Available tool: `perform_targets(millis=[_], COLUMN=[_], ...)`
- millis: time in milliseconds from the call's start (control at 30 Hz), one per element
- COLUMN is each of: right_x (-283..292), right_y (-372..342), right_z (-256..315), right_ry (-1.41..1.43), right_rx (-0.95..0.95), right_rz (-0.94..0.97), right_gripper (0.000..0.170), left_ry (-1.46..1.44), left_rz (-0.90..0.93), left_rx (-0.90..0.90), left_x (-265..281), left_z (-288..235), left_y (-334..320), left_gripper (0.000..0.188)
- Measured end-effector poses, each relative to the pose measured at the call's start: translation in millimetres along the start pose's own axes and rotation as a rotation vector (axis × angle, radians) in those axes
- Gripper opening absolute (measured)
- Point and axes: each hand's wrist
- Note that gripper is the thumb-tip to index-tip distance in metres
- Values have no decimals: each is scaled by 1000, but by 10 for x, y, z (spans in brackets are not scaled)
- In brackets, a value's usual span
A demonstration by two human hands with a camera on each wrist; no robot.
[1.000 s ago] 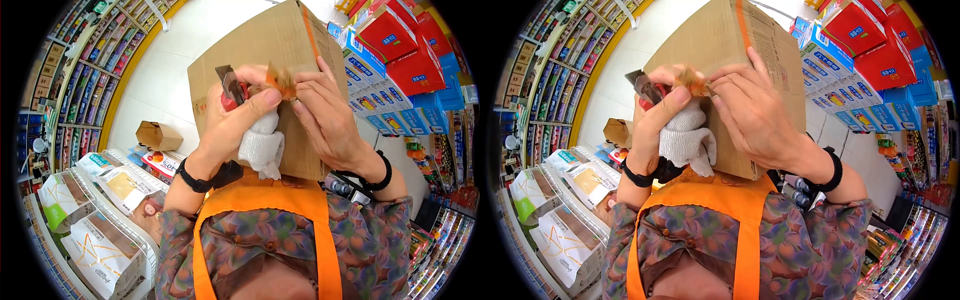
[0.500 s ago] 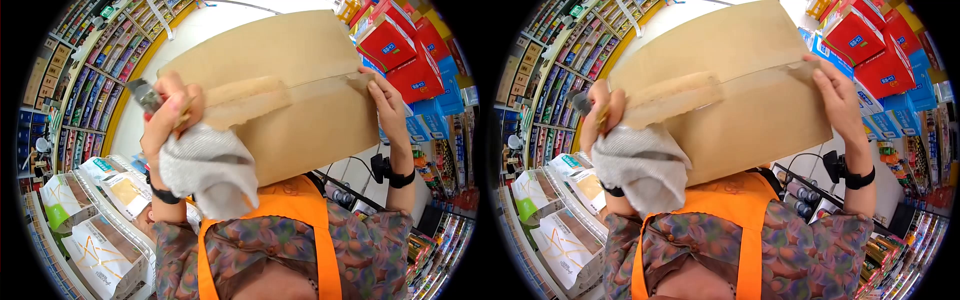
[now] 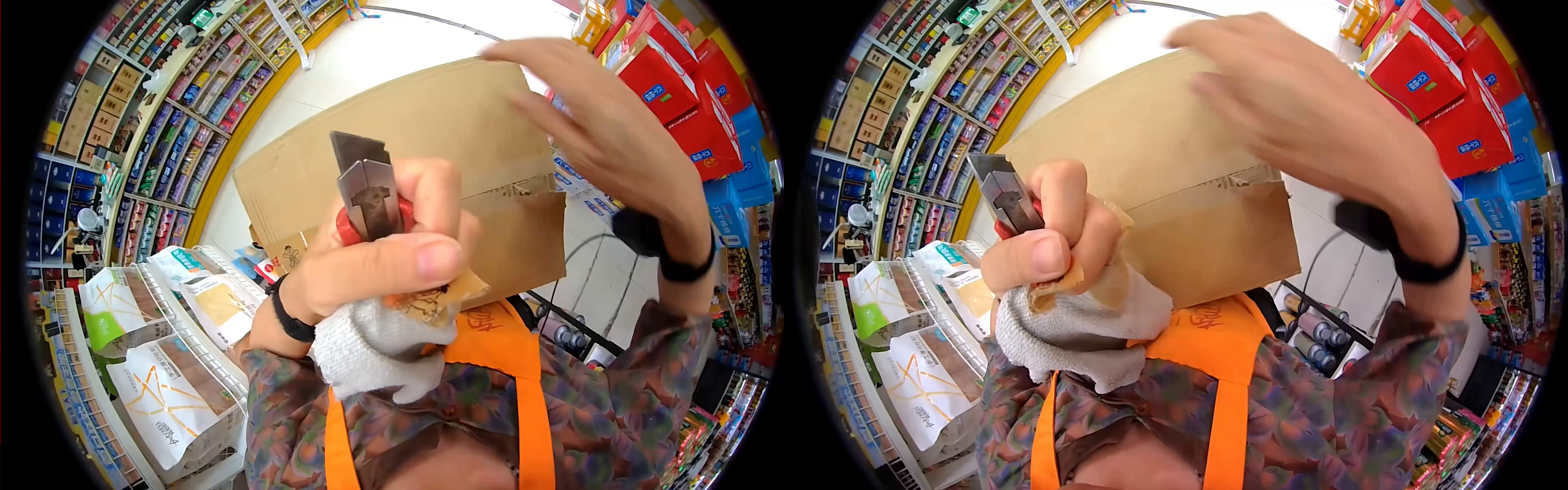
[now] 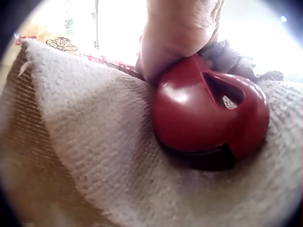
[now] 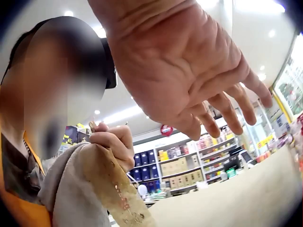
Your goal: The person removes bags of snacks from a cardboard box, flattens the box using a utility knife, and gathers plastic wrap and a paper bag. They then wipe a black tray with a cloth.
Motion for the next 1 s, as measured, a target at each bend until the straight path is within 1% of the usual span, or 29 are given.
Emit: perform_targets(millis=[33,100,167,200,233,267,300,333,367,400,467,567,600,700,800,900,1000], right_x=[-113,-576,-988,-1255,-1464,-1516,-1538,-1560,-1653,-1746,-1737,-1570,-1577,-1622,-1574,-1558,-1570], right_y=[239,737,1050,1127,1170,1147,1067,991,923,833,682,515,468,363,305,266,189], right_z=[35,28,63,3,-15,15,10,-30,-152,-282,-438,-487,-534,-630,-663,-680,-784], right_ry=[7,-19,-88,7,104,119,136,149,195,243,208,235,237,250,274,274,251], right_rx=[44,-45,-94,-91,-86,-95,-105,-112,-184,-260,-313,-447,-458,-490,-521,-569,-601], right_rz=[57,233,312,371,433,432,435,441,453,465,455,410,398,346,307,298,301], right_gripper=[33,38,52,59,66,68,70,73,73,73,75,75,76,77,76,75,75], left_ry=[1,-4,105,156,102,117,114,18,18,51,126,252,309,475,624,741,812], left_rz=[-8,-25,-45,-63,-28,-84,-194,-56,-106,-193,-312,-476,-535,-732,-936,-1137,-1279], left_rx=[-2,-19,-48,-64,-176,-238,-365,-557,-627,-688,-803,-911,-938,-974,-935,-819,-672], left_x=[-52,-161,-198,-201,-133,-112,-25,100,179,224,339,487,543,747,1043,1438,1792], left_z=[19,53,42,38,86,29,17,-61,-146,-279,-557,-946,-1109,-1565,-2057,-2502,-2817], left_y=[7,1,-20,-42,-75,-148,-229,-249,-320,-424,-651,-972,-1073,-1353,-1594,-1809,-2021], left_gripper=[29,29,29,28,28,27,28,21,21,20,19,18,17,17,17,17,19])
Point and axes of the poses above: each hand's wrist, its own y-axis towards the middle knuckle, its own x-axis out of the back of the hand, z = x × y, and after that the axes turned 5 degrees about -z, right-handed
